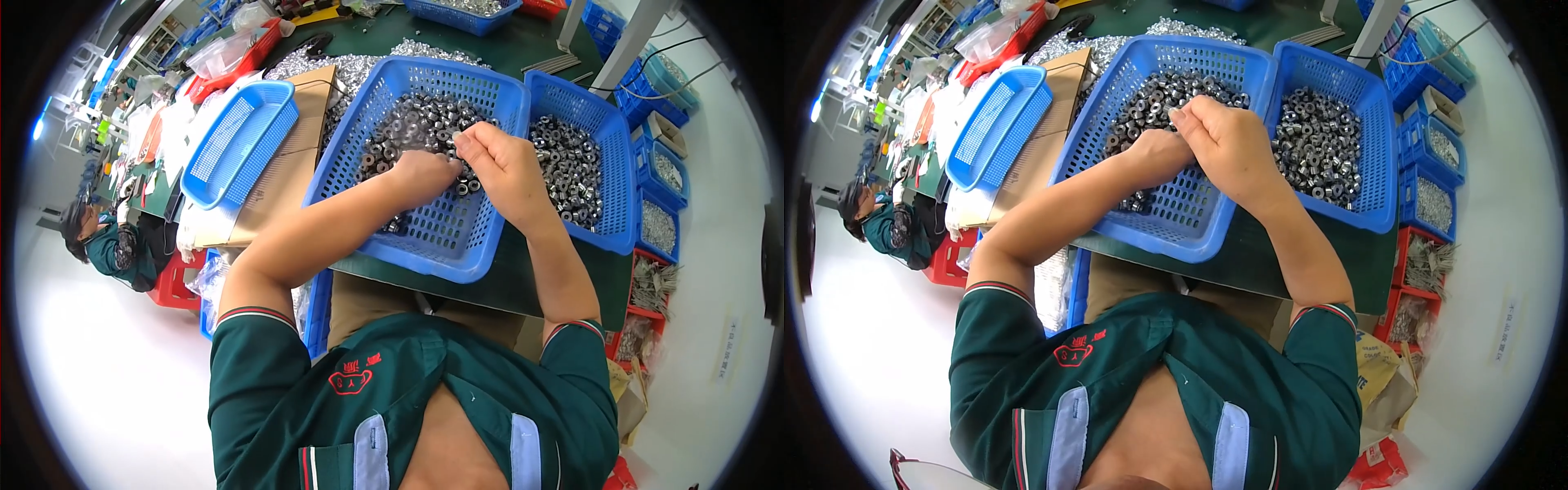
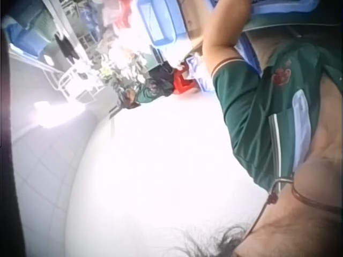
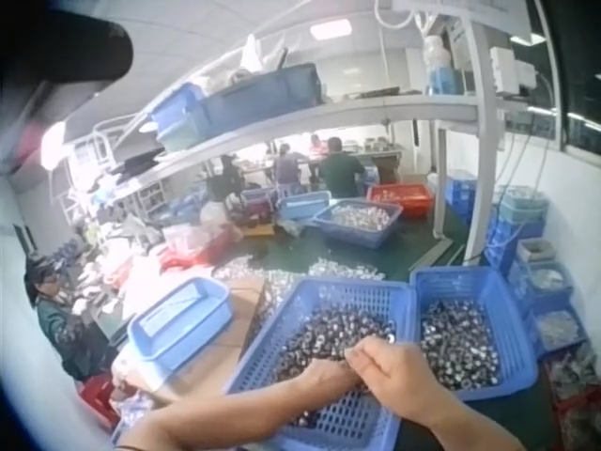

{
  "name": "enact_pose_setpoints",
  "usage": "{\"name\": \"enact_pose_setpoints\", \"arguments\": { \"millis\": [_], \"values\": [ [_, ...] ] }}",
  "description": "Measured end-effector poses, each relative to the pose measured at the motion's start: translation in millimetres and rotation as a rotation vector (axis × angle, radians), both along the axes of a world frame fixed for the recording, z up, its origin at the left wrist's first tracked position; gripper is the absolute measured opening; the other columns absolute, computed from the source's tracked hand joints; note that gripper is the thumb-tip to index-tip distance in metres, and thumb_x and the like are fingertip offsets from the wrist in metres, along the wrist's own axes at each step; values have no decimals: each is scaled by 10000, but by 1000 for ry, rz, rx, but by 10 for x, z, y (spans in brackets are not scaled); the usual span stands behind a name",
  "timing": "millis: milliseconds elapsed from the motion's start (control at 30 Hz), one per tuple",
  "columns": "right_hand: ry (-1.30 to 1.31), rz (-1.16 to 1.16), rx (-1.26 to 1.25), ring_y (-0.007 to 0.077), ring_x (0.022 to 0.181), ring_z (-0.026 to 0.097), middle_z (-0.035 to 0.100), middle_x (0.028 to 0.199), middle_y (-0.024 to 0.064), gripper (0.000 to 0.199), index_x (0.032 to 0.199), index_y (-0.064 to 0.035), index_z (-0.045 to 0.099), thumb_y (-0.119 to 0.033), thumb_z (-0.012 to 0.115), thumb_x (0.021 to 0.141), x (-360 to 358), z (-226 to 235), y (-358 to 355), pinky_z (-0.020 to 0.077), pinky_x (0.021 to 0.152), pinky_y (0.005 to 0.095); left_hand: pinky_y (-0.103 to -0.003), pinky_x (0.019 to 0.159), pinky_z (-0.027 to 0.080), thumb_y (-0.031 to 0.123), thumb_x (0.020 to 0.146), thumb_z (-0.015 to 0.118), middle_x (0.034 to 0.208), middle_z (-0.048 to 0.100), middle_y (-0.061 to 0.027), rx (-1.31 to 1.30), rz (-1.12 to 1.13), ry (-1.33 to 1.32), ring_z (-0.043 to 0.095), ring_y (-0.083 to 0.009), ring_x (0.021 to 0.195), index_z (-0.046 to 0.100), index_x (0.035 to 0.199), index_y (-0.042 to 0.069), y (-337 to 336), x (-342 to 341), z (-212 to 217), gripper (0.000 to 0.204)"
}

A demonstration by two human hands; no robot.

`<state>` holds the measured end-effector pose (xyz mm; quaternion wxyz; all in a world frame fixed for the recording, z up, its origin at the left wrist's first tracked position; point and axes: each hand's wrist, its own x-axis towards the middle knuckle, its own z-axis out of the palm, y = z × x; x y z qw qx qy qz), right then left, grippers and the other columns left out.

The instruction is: Sorting and inspecting small metal components between blue plastic bins on a factory workbench.

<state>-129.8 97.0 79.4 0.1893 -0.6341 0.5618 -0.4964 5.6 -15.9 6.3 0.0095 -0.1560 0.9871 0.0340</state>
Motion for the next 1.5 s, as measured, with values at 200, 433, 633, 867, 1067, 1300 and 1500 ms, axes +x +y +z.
{"name": "enact_pose_setpoints", "arguments": {
  "millis": [200,433,633,867,1067,1300,1500],
  "values": [
    [22,17,28,60,574,476,555,616,23,237,895,11,626,-205,550,955,16,19,17,394,532,238,-416,579,552,109,833,520,775,678,-118,-140,8,40,693,-299,710,598,842,49,16,24,-112,99],
    [28,41,-8,65,560,460,537,596,23,248,881,11,627,-213,549,955,17,13,4,383,522,251,-431,614,545,123,852,508,780,669,-147,-55,4,-31,683,-336,730,591,899,30,-85,-24,-193,134],
    [0,8,-8,321,524,560,546,601,188,282,793,-11,582,-250,554,941,-5,18,-19,405,500,387,-323,633,481,161,843,620,786,629,-119,877,233,409,620,-189,751,534,1001,-31,-335,17,8,264],
    [152,-107,54,316,531,574,564,582,144,230,805,-66,639,-279,608,886,-33,-39,-47,412,497,391,-185,523,324,189,960,546,823,567,-60,1953,240,708,413,-68,593,563,1091,14,-227,262,531,219],
    [212,-150,43,278,536,579,577,592,131,224,820,-64,651,-270,602,892,-42,-115,-121,427,508,376,-192,504,299,192,952,569,803,567,-58,1809,212,698,394,-61,570,568,1017,31,-196,246,534,174],
    [392,-171,-69,317,582,596,597,631,117,236,714,-78,573,-248,606,875,7,-127,-129,440,512,418,-217,487,280,211,928,596,728,523,-39,1741,240,669,391,-73,550,534,981,11,-198,239,539,216],
    [753,-119,-412,262,606,599,588,628,72,170,711,-83,543,-168,618,837,18,-96,-137,458,529,382,-199,454,271,191,939,586,738,568,-49,1904,260,597,378,-60,508,568,951,37,-216,297,522,156]
  ]
}}
